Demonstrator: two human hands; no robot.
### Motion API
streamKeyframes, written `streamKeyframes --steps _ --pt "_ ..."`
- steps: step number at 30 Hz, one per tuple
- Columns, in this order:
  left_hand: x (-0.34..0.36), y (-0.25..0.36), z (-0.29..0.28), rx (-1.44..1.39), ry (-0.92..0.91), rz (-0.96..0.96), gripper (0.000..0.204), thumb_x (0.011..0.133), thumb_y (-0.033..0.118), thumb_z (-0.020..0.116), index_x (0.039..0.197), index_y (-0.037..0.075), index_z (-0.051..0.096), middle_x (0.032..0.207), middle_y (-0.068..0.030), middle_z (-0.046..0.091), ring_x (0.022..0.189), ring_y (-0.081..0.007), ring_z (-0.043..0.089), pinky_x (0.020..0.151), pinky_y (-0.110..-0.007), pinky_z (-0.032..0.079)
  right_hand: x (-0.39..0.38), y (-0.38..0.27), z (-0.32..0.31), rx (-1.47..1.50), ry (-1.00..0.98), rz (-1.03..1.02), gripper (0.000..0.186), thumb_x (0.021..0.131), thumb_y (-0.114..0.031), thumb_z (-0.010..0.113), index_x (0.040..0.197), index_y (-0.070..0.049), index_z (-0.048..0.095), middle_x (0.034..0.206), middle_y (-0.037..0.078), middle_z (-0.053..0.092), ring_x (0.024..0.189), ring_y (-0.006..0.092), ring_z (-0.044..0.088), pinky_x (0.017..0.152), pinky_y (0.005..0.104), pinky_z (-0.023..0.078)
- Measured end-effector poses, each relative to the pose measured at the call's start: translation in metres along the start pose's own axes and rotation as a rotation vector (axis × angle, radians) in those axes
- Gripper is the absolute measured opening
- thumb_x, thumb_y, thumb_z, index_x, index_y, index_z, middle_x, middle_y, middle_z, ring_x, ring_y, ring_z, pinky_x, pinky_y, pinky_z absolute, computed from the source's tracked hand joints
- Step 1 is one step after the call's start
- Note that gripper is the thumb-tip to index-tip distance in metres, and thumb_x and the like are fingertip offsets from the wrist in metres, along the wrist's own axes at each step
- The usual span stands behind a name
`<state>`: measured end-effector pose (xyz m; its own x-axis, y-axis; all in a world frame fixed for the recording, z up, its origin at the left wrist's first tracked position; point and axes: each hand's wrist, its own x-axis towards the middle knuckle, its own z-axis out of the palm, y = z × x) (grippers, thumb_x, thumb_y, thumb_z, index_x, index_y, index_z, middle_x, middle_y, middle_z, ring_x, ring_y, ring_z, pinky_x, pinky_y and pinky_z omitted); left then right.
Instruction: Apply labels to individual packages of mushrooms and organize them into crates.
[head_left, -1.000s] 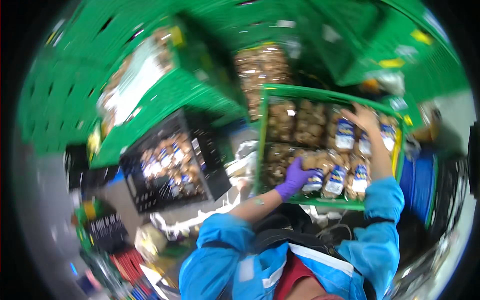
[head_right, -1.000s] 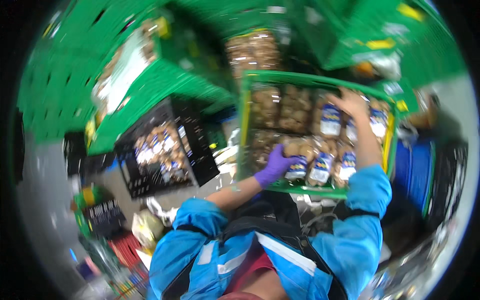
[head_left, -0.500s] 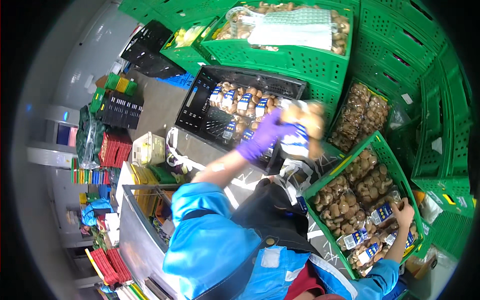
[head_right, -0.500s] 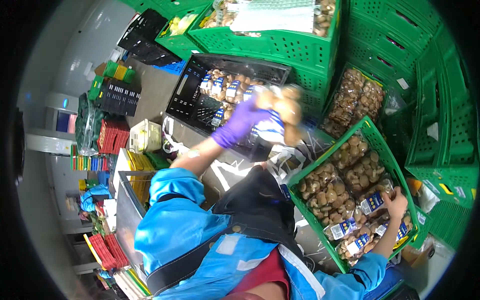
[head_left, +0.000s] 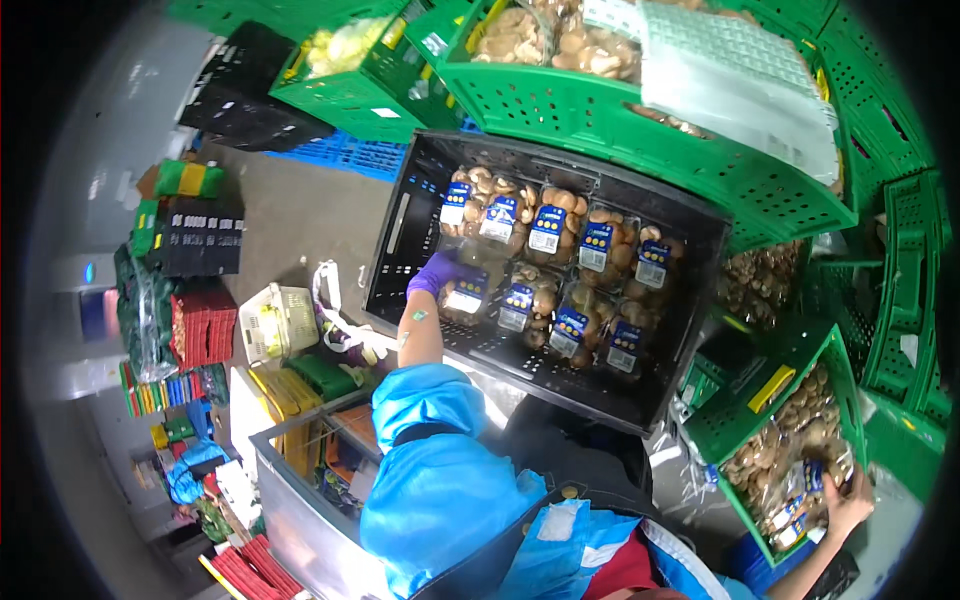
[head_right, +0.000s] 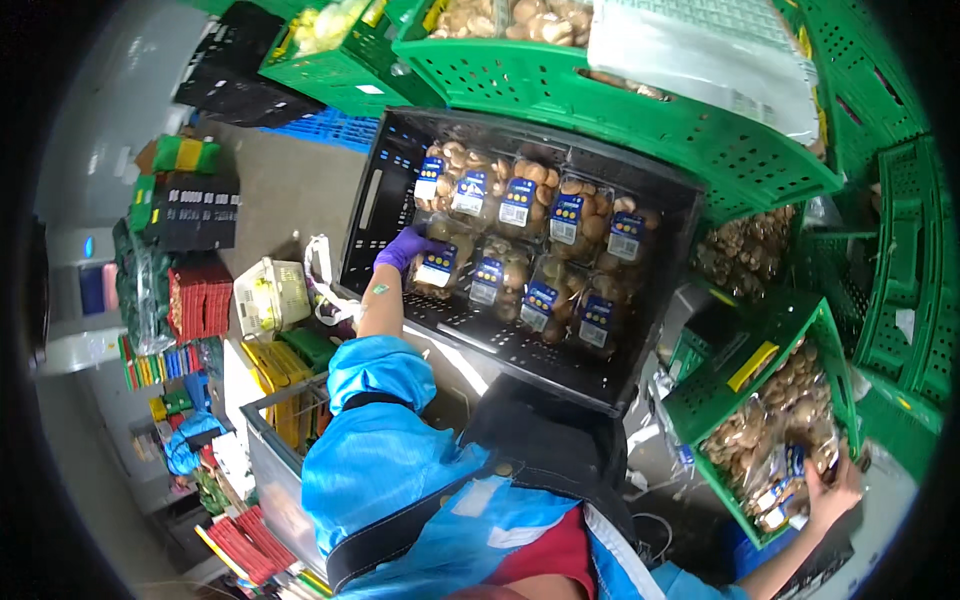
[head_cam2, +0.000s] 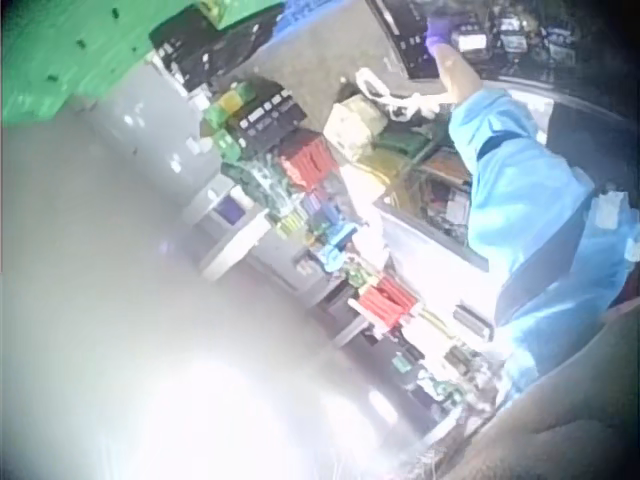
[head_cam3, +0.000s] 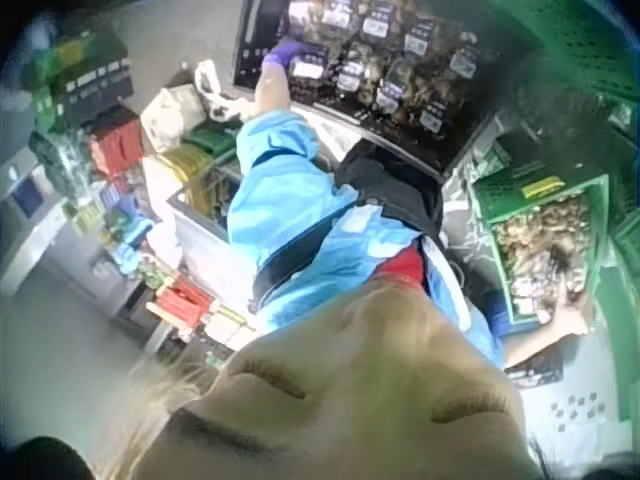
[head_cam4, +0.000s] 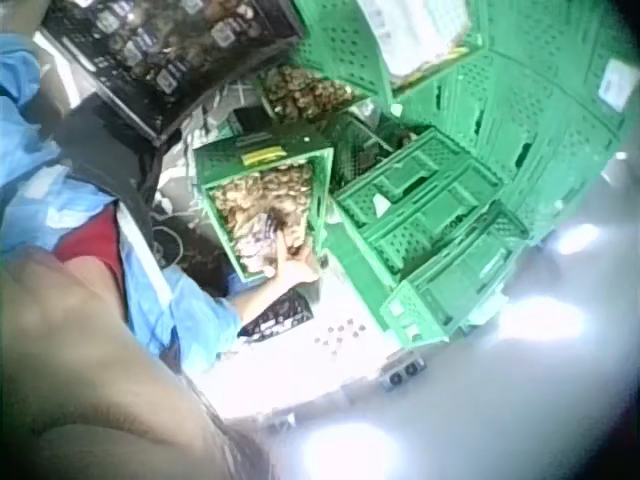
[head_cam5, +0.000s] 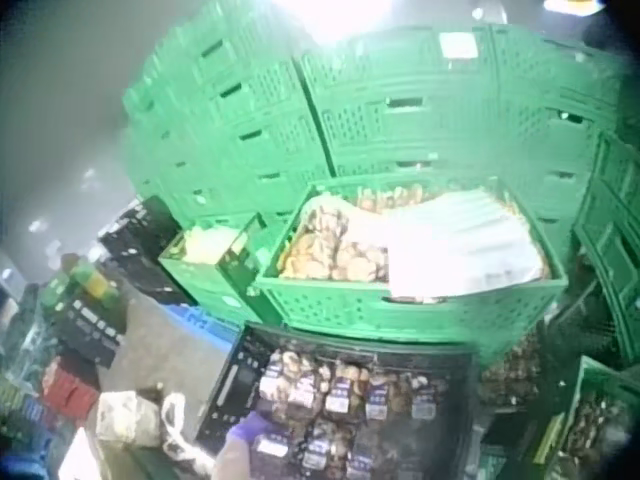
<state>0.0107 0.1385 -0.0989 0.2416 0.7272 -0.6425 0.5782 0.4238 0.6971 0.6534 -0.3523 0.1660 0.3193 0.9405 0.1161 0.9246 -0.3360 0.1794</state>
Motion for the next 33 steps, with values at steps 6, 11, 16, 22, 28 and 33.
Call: streamKeyframes --steps 6,11,16,22,28,33 --pt "0.040 -0.024 0.011 -0.322 -0.355 -0.452 0.044 0.063 0.014 0.077 0.102 0.002 0.059 0.086 -0.0085 0.063 0.078 -0.0174 0.060 0.069 -0.034 0.049 0.075 -0.089 -0.015 -0.117 -0.092 0.041 0.055 0.069 -0.044 0.071 0.102 -0.002 0.060 0.075 0.015 0.058 0.065 0.0332 0.057 0.060 0.0400 0.046" --pt "0.076 -0.055 0.027 -0.229 -0.415 -0.479 0.028 0.079 0.021 0.061 0.101 0.004 0.058 0.087 -0.0083 0.063 0.074 -0.0173 0.059 0.072 -0.032 0.047 0.118 -0.114 -0.046 -0.401 0.048 -0.131 0.056 0.071 -0.047 0.069 0.103 -0.002 0.060 0.084 0.011 0.063 0.071 0.0277 0.060 0.065 0.0371 0.049" --pt "0.083 -0.096 0.035 -0.514 -0.479 -0.520 0.027 0.080 0.029 0.052 0.092 0.008 0.063 0.085 -0.0107 0.065 0.071 -0.0215 0.063 0.068 -0.036 0.050 0.139 -0.137 -0.052 -0.323 0.048 -0.020 0.057 0.064 -0.049 0.072 0.097 -0.004 0.062 0.082 0.010 0.064 0.071 0.0249 0.060 0.061 0.0347 0.048" --pt "0.094 -0.130 0.030 0.645 0.476 -0.266 0.056 0.067 0.037 0.064 0.108 0.000 0.052 0.106 -0.0237 0.057 0.089 -0.0350 0.057 0.080 -0.038 0.044 0.115 -0.113 -0.038 -0.257 0.195 0.027 0.053 0.060 -0.051 0.073 0.088 -0.008 0.063 0.063 0.004 0.058 0.057 0.0211 0.057 0.053 0.0331 0.046" --pt "-0.012 0.087 0.166 0.096 0.397 0.763 0.070 0.058 0.006 0.065 0.123 -0.005 0.041 0.115 -0.0206 0.051 0.109 -0.0311 0.048 0.093 -0.038 0.038 0.046 -0.092 -0.076 -0.385 0.230 0.166 0.049 0.060 -0.048 0.075 0.085 -0.008 0.062 0.069 0.003 0.061 0.057 0.0175 0.058 0.053 0.0290 0.046" --pt "-0.136 0.189 0.336 -0.056 -0.501 1.006 0.090 0.062 0.022 0.077 0.134 -0.003 0.029 0.137 -0.0193 0.031 0.130 -0.0310 0.027 0.106 -0.039 0.022 0.055 -0.109 -0.126 -0.398 0.360 0.117 0.055 0.056 -0.053 0.075 0.085 -0.009 0.063 0.072 0.000 0.062 0.057 0.0136 0.057 0.054 0.0262 0.044"
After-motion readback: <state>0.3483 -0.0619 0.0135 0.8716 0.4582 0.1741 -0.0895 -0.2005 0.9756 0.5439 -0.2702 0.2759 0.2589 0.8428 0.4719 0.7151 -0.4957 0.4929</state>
